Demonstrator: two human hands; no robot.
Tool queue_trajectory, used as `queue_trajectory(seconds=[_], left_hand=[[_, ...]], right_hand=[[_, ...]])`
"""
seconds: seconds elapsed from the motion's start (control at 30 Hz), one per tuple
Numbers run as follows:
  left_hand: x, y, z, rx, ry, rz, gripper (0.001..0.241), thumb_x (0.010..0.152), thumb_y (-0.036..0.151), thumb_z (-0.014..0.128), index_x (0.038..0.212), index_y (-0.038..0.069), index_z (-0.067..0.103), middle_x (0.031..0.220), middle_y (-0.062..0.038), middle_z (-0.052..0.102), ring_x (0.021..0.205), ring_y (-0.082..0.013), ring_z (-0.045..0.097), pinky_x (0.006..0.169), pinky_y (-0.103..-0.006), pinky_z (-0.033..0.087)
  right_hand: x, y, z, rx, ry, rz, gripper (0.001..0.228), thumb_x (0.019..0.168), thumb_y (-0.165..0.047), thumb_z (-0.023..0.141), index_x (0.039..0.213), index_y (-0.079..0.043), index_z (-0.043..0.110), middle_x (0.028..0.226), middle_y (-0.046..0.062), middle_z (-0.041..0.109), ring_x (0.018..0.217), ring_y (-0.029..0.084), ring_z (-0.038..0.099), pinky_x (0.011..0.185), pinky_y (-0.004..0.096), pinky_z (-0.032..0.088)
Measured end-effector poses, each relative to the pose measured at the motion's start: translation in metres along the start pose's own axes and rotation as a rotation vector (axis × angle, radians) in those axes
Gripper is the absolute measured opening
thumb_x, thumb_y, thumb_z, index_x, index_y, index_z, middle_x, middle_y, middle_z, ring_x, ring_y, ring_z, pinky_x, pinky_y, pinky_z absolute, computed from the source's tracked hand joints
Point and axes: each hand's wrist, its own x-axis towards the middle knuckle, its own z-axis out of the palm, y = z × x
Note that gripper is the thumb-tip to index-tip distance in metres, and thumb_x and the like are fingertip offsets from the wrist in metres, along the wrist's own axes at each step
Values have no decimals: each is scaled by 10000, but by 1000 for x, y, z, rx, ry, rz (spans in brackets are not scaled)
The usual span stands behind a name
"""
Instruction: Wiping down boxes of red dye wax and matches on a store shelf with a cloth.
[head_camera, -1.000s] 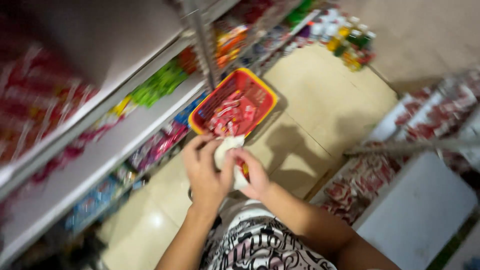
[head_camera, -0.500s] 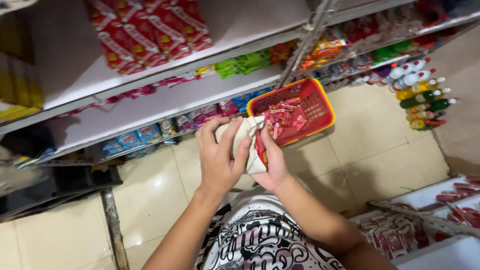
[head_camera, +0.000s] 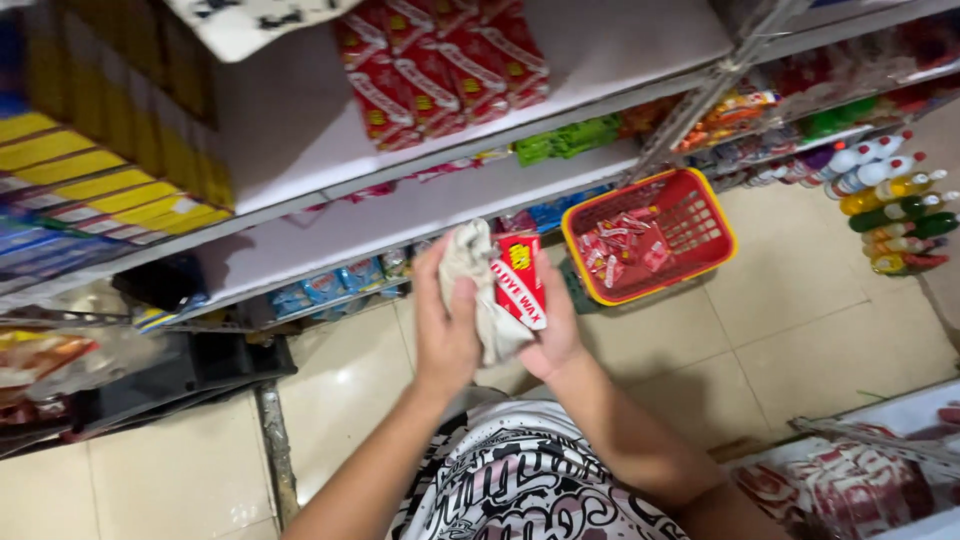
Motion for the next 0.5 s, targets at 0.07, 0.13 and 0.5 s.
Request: queue_trajectory(seconds=[0.07,0.13,0.5], left_hand=[[-17,6,-5,-37,-9,-32,528,1091,300,398,1501,-29,357,1404,-285,447,1361,-409,416,1177,-545,284],[-36,4,-15,-73,-18,-70,540,1085,275,390,1505,-55,314,1448,-323,439,1398,-447,395,1188,-558,277],[-6,-1,-82,-108,1,-216,519,1050,324,383,1468,30,472,1399,-210,485,1325,-351,469,1169,-517,329]], right_hand=[[18,16,-14,23,48,-62,596,956,-499,624,1289,-4,628,1168,215,724,1043,324,716,1003,501,553],[27,26,-14,48,101,-119,568,961,-479,627,1285,-12,635,1186,206,721,1044,328,718,1021,507,543],[-3,95,48,-327,330,-92,387,1041,-328,564,1296,-48,647,1108,146,693,1027,230,670,942,396,547]])
